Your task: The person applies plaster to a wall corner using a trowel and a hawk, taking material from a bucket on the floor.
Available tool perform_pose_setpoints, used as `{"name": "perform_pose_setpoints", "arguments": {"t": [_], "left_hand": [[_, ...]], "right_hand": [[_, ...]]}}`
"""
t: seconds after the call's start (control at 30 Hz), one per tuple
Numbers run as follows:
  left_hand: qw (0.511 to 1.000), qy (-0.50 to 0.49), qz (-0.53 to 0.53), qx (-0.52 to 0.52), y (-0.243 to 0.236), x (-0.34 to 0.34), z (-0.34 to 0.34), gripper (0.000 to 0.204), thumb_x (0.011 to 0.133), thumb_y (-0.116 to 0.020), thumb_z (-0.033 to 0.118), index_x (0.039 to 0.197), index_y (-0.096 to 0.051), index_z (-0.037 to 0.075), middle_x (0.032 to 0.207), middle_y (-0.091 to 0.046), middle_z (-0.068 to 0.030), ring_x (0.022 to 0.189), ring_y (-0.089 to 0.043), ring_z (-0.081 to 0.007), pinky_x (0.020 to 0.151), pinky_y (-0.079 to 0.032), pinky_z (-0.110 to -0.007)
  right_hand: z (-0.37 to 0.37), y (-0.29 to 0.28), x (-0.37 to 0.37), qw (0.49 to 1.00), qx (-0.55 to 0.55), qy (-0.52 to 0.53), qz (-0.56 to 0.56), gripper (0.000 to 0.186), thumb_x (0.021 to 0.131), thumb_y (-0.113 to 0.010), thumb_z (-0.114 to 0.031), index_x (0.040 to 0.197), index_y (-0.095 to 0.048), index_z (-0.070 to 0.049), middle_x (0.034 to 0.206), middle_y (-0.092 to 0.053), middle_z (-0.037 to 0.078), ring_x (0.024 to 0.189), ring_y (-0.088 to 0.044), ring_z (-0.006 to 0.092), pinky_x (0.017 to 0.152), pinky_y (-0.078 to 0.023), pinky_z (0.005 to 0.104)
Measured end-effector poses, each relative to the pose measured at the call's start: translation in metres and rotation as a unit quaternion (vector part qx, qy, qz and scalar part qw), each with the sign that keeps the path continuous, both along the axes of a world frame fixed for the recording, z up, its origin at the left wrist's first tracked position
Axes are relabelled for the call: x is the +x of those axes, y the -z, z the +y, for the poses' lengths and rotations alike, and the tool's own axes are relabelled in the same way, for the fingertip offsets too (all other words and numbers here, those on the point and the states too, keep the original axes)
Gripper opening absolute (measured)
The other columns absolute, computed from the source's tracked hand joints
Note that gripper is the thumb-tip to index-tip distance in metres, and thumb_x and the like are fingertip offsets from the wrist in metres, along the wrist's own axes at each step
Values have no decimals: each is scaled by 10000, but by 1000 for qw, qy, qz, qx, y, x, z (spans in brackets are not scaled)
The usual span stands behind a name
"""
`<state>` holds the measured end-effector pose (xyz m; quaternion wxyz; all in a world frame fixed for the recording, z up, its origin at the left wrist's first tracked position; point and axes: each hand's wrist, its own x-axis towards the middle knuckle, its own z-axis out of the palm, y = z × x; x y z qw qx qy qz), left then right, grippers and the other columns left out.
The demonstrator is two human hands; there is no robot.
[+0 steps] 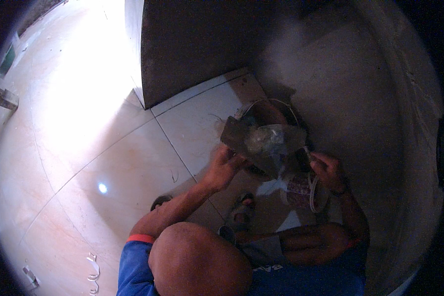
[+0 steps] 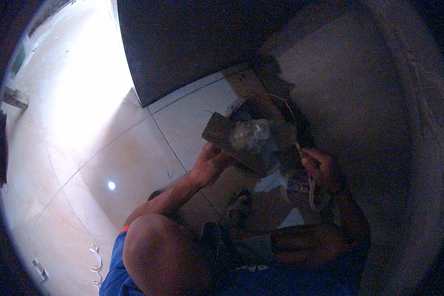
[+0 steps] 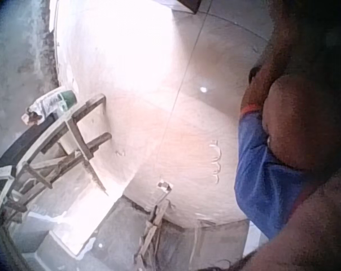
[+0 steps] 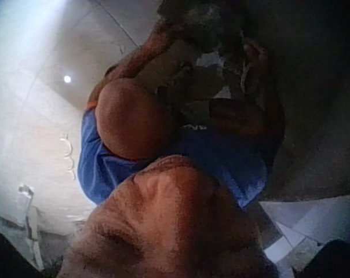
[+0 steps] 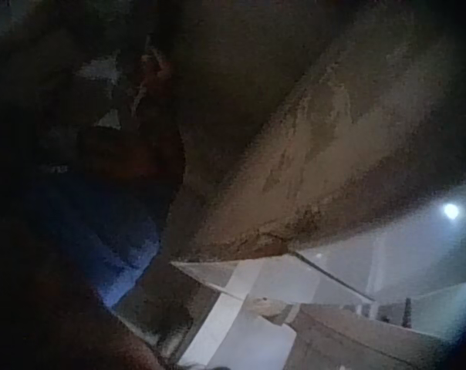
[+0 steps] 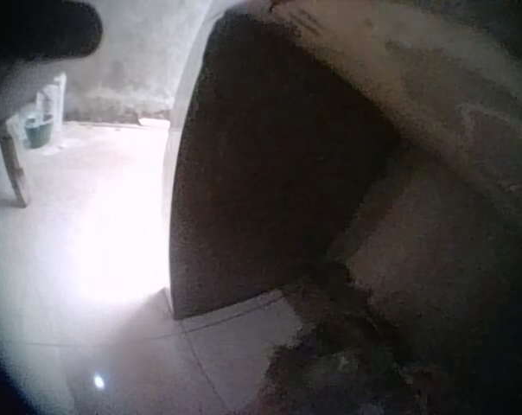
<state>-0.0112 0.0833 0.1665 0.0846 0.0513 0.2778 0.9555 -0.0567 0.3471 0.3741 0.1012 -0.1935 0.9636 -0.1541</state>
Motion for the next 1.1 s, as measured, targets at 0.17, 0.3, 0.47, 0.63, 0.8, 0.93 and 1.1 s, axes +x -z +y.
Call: {"name": "perform_pose_setpoints", "arguments": {"t": [0.17, 0.3, 0.47, 0.63, 0.8, 0.93, 1.1], "left_hand": [[1000, -19, 6, -12, 2, 5, 2, 280, 925, -537, 79, 1200, -512, 28, 1128, -590, -74, 1018, -566, -193, 841, -494, -355], [997, -48, -26, -56, 5, 5, 4, 222, 916, -527, 45, 1135, -560, 20, 1046, -622, -57, 932, -586, -185, 779, -490, -344], [995, -42, -6, -91, 6, 6, 4, 217, 896, -502, 7, 1102, -568, 21, 995, -627, -43, 859, -577, -171, 731, -481, -344], [998, -34, -19, -51, 2, 2, 8, 224, 900, -516, 23, 1118, -568, 26, 1032, -628, -59, 917, -585, -191, 768, -488, -357], [997, -34, 2, -74, -3, 2, 9, 285, 908, -520, 32, 1193, -527, 46, 1106, -608, -69, 978, -576, -202, 805, -491, -366], [997, -36, 23, -69, -5, 1, 12, 338, 908, -516, 25, 1244, -492, 54, 1168, -592, -76, 1026, -573, -210, 841, -494, -376], [998, 38, 2, -42, -3, 1, 11, 346, 902, -520, 18, 1246, -506, 52, 1193, -588, -83, 1074, -560, -210, 915, -475, -375]], "right_hand": [[-21, -19, 10, 997, 52, -41, 48, 346, 863, -615, -221, 1095, -628, 36, 954, -671, 184, 867, -660, 275, 776, -510, 373], [-29, -22, 12, 993, 75, -66, 67, 334, 862, -607, -202, 1088, -628, 43, 949, -663, 202, 857, -662, 317, 774, -513, 390], [-25, -19, 14, 992, 75, -50, 91, 316, 864, -591, -182, 1078, -622, 49, 968, -657, 205, 879, -654, 317, 773, -509, 393], [-13, -17, 15, 985, 66, -76, 144, 295, 860, -592, -162, 1070, -618, 45, 931, -648, 191, 844, -641, 298, 746, -502, 378], [-3, -5, 14, 993, 18, 4, 113, 292, 879, -583, -177, 1074, -616, 38, 883, -639, 131, 787, -617, 202, 695, -485, 330], [0, -1, 8, 982, -103, 146, 58, 313, 904, -570, -216, 1093, -613, 30, 899, -640, 93, 824, -596, 151, 725, -474, 306], [0, -2, -20, 995, -23, 85, 46, 358, 911, -581, -249, 1139, -604, 25, 961, -651, 97, 889, -589, 140, 791, -472, 298]]}}
